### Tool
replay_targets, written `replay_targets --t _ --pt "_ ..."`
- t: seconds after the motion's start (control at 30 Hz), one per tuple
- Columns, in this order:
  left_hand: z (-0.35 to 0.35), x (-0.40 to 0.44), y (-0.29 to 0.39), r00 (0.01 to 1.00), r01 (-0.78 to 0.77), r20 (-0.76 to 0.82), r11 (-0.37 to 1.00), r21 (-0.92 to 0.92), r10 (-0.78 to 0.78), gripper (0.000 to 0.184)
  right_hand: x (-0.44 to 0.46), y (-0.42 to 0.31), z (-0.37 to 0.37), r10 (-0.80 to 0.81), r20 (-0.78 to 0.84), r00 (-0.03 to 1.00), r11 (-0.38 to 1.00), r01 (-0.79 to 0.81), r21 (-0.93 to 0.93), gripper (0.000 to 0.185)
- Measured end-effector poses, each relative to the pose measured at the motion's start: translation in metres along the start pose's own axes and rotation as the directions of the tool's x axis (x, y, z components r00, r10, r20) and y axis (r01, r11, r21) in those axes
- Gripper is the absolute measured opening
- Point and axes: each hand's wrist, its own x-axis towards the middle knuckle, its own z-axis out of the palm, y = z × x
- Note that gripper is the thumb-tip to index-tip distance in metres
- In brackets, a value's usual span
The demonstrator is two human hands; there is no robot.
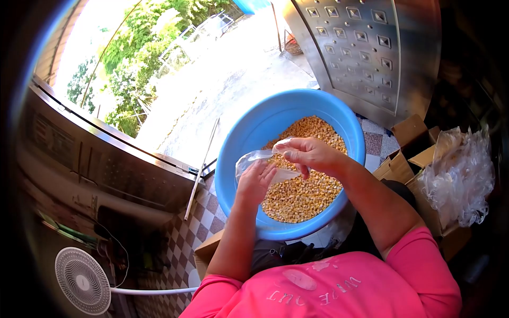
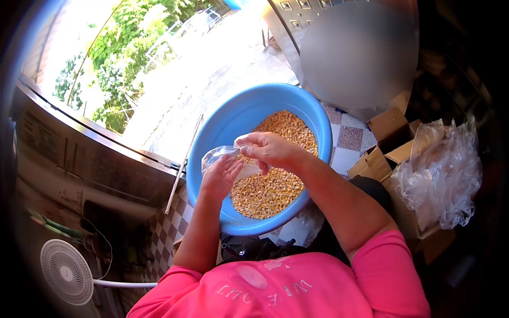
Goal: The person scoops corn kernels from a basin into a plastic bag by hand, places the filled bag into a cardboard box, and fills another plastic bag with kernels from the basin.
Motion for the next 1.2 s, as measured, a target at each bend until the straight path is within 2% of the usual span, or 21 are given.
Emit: replay_targets --t 0.03,0.1,0.2,0.23,0.27,0.3,0.33,0.4,0.43,0.57,0.63,0.73,0.87,0.93,0.97,1.0,1.03,1.07,1.1,1.13,1.2 --pt "0.002 0.000 -0.003 1.000 -0.001 0.000 1.000 -0.002 0.001 0.036 0.000 0.000 0.000 0.001 0.005 1.000 1.000 -0.001 0.003 0.044" --pt "0.007 0.001 -0.011 0.985 -0.166 0.025 0.912 0.376 0.169 0.030 -0.001 0.000 0.000 0.003 0.011 1.000 1.000 -0.003 0.005 0.044" --pt "0.010 -0.005 -0.009 0.953 -0.303 0.175 0.739 0.602 0.249 0.024 -0.001 -0.001 0.000 0.008 0.008 1.000 1.000 -0.008 0.005 0.045" --pt "0.017 -0.011 -0.008 0.953 -0.304 0.175 0.740 0.600 0.249 0.024 -0.001 0.000 -0.001 0.002 0.007 1.000 1.000 -0.002 0.001 0.045" --pt "0.028 -0.019 -0.007 0.975 -0.168 0.224 0.642 0.748 -0.006 0.022 0.000 0.001 -0.001 -0.002 0.006 1.000 1.000 0.002 -0.002 0.045" --pt "0.034 -0.023 -0.009 0.940 -0.063 0.216 0.488 0.870 -0.264 0.022 0.000 0.001 -0.001 -0.001 0.006 1.000 1.000 0.001 -0.003 0.045" --pt "0.037 -0.022 -0.013 0.892 0.006 0.161 0.368 0.930 -0.422 0.022 0.000 0.001 -0.001 -0.003 0.008 1.000 1.000 0.003 -0.004 0.045" --pt "0.023 -0.018 -0.031 0.810 -0.483 0.416 -0.068 0.873 -0.414 0.026 0.000 0.001 -0.001 -0.002 0.010 1.000 1.000 0.002 -0.007 0.045" --pt "0.020 -0.021 -0.034 0.888 -0.431 0.352 -0.270 0.861 -0.295 0.032 -0.001 0.001 0.000 0.002 0.007 1.000 1.000 -0.002 -0.005 0.045" --pt "0.031 -0.018 -0.031 0.913 -0.382 0.278 -0.390 0.838 -0.299 0.036 -0.001 -0.001 0.000 0.006 0.010 1.000 1.000 -0.006 -0.019 0.045" --pt "0.039 -0.019 -0.040 0.822 -0.352 0.061 -0.422 0.836 -0.566 0.035 -0.002 -0.002 0.002 0.008 0.011 1.000 1.000 -0.008 -0.017 0.044" --pt "0.028 -0.010 -0.054 0.778 -0.425 0.116 -0.380 0.822 -0.618 0.034 -0.001 -0.002 0.001 0.012 0.009 1.000 1.000 -0.011 -0.013 0.044" --pt "0.018 -0.005 -0.050 0.804 -0.373 0.099 -0.367 0.852 -0.586 0.029 -0.002 -0.002 0.000 0.014 0.006 1.000 1.000 -0.014 -0.016 0.044" --pt "0.010 -0.008 -0.041 0.848 -0.366 0.316 -0.040 0.930 -0.426 0.022 -0.001 -0.001 0.000 0.016 0.004 1.000 1.000 -0.016 -0.020 0.044" --pt "0.002 -0.007 -0.041 0.822 -0.460 0.463 0.094 0.883 -0.330 0.016 -0.001 0.000 0.000 0.017 0.002 1.000 1.000 -0.017 -0.022 0.044" --pt "0.005 -0.009 -0.033 0.824 -0.457 0.461 0.096 0.884 -0.328 0.016 0.000 0.000 0.000 0.019 0.006 1.000 1.000 -0.019 -0.022 0.044" --pt "0.014 -0.013 -0.020 0.831 -0.147 0.361 0.459 0.876 -0.423 0.016 0.000 0.000 0.000 0.016 0.004 1.000 1.000 -0.016 -0.020 0.044" --pt "0.021 -0.018 -0.011 0.788 0.216 0.300 0.698 0.682 -0.537 0.015 0.000 0.001 0.000 0.012 0.002 1.000 1.000 -0.012 -0.019 0.044" --pt "0.024 -0.022 -0.007 0.797 0.324 0.363 0.849 0.418 -0.483 0.015 0.000 0.001 0.000 0.012 0.004 1.000 1.000 -0.012 -0.019 0.044" --pt "0.022 -0.020 -0.004 0.797 0.323 0.363 0.849 0.418 -0.482 0.015 -0.001 0.000 0.000 0.015 0.013 1.000 1.000 -0.015 -0.017 0.043" --pt "0.012 -0.012 0.001 0.883 0.314 0.343 0.946 0.076 -0.320 0.017 -0.001 0.000 0.001 0.017 0.020 1.000 1.000 -0.017 -0.016 0.043"
